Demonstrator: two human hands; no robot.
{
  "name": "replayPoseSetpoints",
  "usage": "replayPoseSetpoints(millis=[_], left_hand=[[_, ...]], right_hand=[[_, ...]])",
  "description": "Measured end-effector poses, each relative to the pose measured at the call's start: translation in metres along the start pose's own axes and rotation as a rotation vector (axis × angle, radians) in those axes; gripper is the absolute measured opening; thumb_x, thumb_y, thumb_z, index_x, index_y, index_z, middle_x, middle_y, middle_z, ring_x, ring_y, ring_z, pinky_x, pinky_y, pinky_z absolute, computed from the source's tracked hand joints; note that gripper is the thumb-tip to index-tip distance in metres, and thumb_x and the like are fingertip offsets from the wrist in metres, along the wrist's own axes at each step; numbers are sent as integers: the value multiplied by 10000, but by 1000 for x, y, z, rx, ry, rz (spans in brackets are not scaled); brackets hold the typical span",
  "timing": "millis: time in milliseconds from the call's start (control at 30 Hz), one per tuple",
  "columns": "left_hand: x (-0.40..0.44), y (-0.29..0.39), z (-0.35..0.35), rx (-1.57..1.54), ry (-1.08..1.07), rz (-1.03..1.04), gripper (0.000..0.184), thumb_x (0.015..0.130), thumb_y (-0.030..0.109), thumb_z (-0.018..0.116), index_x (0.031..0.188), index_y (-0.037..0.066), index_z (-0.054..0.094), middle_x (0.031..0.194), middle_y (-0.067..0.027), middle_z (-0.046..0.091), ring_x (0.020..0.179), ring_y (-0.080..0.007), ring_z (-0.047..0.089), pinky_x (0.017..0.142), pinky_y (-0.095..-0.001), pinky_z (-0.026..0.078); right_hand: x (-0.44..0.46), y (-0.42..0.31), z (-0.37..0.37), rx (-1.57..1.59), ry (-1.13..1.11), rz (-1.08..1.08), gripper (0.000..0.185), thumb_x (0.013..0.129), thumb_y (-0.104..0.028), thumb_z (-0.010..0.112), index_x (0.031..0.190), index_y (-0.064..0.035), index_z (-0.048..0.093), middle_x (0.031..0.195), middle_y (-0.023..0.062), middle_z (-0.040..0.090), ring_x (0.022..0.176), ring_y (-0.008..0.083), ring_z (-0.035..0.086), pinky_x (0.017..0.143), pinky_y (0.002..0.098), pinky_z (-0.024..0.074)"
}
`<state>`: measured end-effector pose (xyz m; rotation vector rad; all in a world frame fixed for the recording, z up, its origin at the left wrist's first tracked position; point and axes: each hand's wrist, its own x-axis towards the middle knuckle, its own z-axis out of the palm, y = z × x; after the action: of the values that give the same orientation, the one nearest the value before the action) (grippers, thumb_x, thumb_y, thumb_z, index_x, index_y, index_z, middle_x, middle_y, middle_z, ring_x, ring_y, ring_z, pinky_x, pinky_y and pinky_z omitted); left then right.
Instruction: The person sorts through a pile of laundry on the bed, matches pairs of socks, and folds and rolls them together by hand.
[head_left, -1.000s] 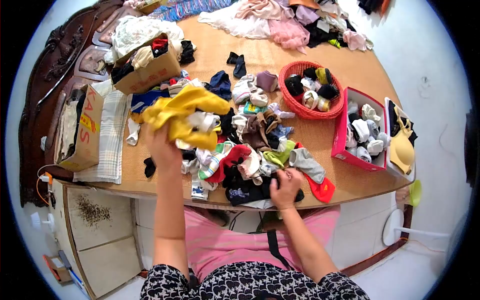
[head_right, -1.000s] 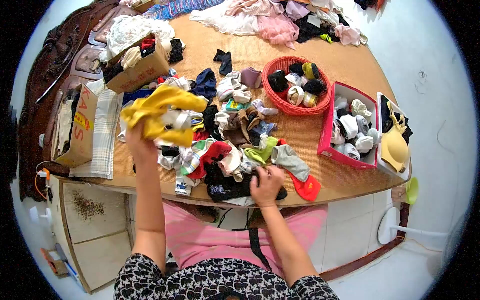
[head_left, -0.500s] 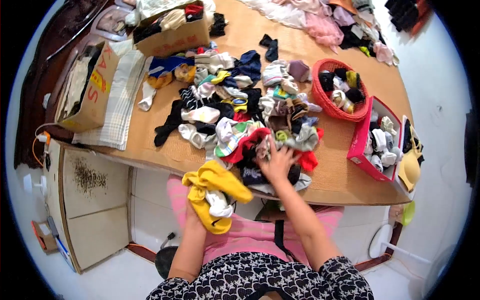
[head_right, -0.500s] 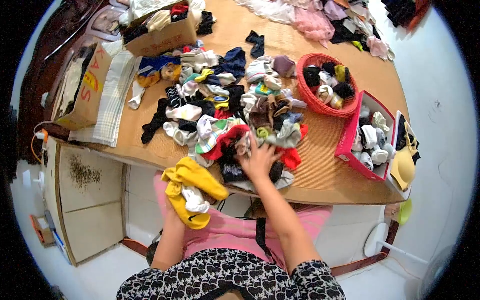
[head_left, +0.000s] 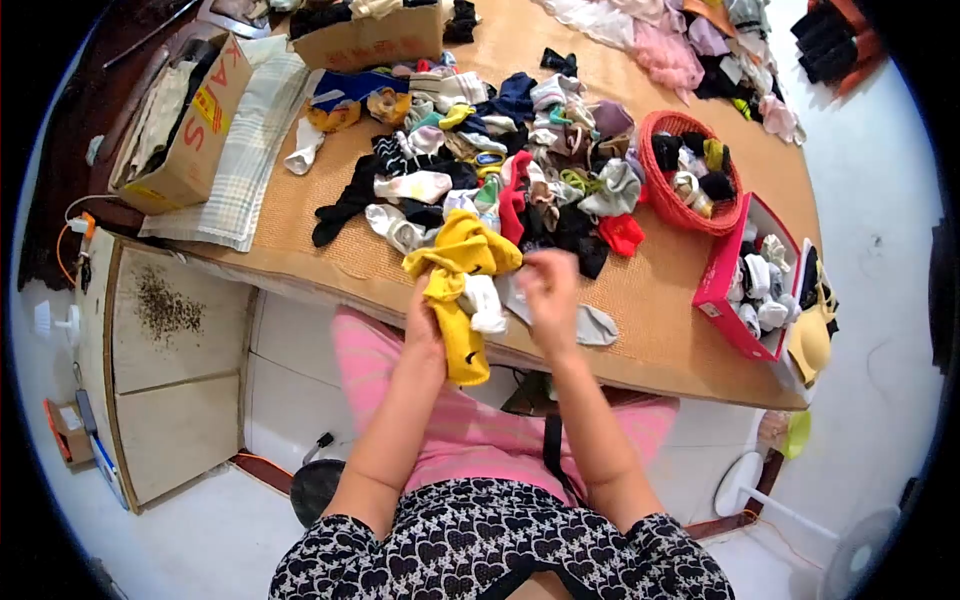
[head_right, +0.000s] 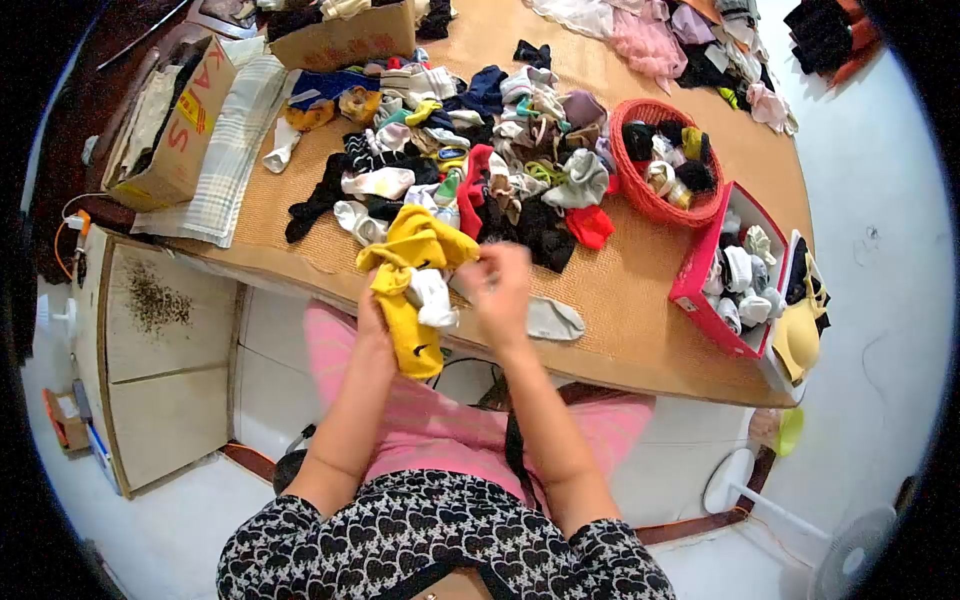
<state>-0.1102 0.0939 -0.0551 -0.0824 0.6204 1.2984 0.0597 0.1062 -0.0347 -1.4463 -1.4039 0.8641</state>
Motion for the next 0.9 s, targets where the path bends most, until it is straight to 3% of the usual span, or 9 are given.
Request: replayPoseSetpoints(millis=[100, 233, 367, 433, 500, 600, 700, 767, 900], left_hand=[[13, -15, 10, 25, -1, 31, 343, 910, 270, 542, 1203, 92, 522, 1134, -70, 600, 1020, -218, 584, 900, -385, 472], [1, -10, 25, 94, 64, 161, 347, 911, 309, 522, 1166, 74, 541, 1100, -77, 612, 991, -236, 592, 872, -410, 479], [-12, -10, 21, 113, 56, 189, 321, 882, 222, 478, 1154, 64, 541, 1115, -86, 602, 1019, -243, 583, 908, -421, 461], [-19, -20, 21, 73, -16, 47, 328, 888, 233, 458, 1150, 54, 543, 1119, -91, 601, 1027, -250, 583, 913, -420, 461], [-31, -29, 29, 134, -108, -66, 333, 901, 229, 427, 1146, 33, 538, 1126, -99, 600, 1033, -262, 586, 923, -445, 461], [-41, -38, 40, 34, -188, -234, 326, 898, 220, 436, 1140, 27, 537, 1095, -104, 614, 998, -267, 605, 894, -438, 485], [-38, -41, 38, 155, -140, -219, 314, 891, 224, 453, 1121, 28, 538, 1035, -104, 630, 910, -264, 630, 808, -421, 522], [-31, -36, 32, 230, -133, -189, 293, 883, 225, 473, 1090, 30, 544, 986, -101, 637, 834, -251, 636, 723, -404, 537], [-19, -40, 52, 178, -90, -88, 291, 899, 214, 487, 1126, 40, 535, 1023, -92, 628, 868, -245, 624, 737, -399, 524]], right_hand=[[-50, 2, 8, 27, -302, 107, 303, 802, -237, 650, 1002, -19, 582, 893, 130, 634, 738, 243, 618, 646, 351, 477], [-32, 15, -29, 63, -150, 168, 361, 806, -234, 649, 1081, -21, 554, 799, 105, 649, 720, 184, 621, 674, 329, 488], [11, 6, -49, 335, 174, 23, 605, 771, -248, 692, 1252, 15, 437, 1247, 214, 447, 1097, 250, 505, 886, 369, 448], [13, -10, -64, -234, 226, -147, 719, 755, -282, 714, 1315, 9, 370, 1363, 222, 285, 1236, 323, 367, 1021, 413, 329], [7, -10, -69, -43, -29, -274, 677, 781, -302, 689, 1314, -6, 393, 1352, 188, 365, 1263, 327, 341, 1070, 405, 247], [-25, -3, -73, 60, -247, -234, 568, 795, -254, 673, 1253, 1, 455, 1199, 148, 529, 1155, 284, 471, 1002, 395, 350], [-51, 6, -94, -60, -481, 218, 406, 829, -203, 638, 1161, 2, 523, 958, 73, 627, 912, 212, 597, 841, 342, 469], [-73, 37, -103, 354, -58, 238, 229, 883, -193, 594, 1035, -22, 574, 762, -13, 613, 665, 112, 593, 620, 254, 495], [-91, 41, -141, 697, 232, 412, 174, 929, -217, 541, 991, -60, 583, 768, -23, 594, 600, 57, 547, 516, 207, 453]])
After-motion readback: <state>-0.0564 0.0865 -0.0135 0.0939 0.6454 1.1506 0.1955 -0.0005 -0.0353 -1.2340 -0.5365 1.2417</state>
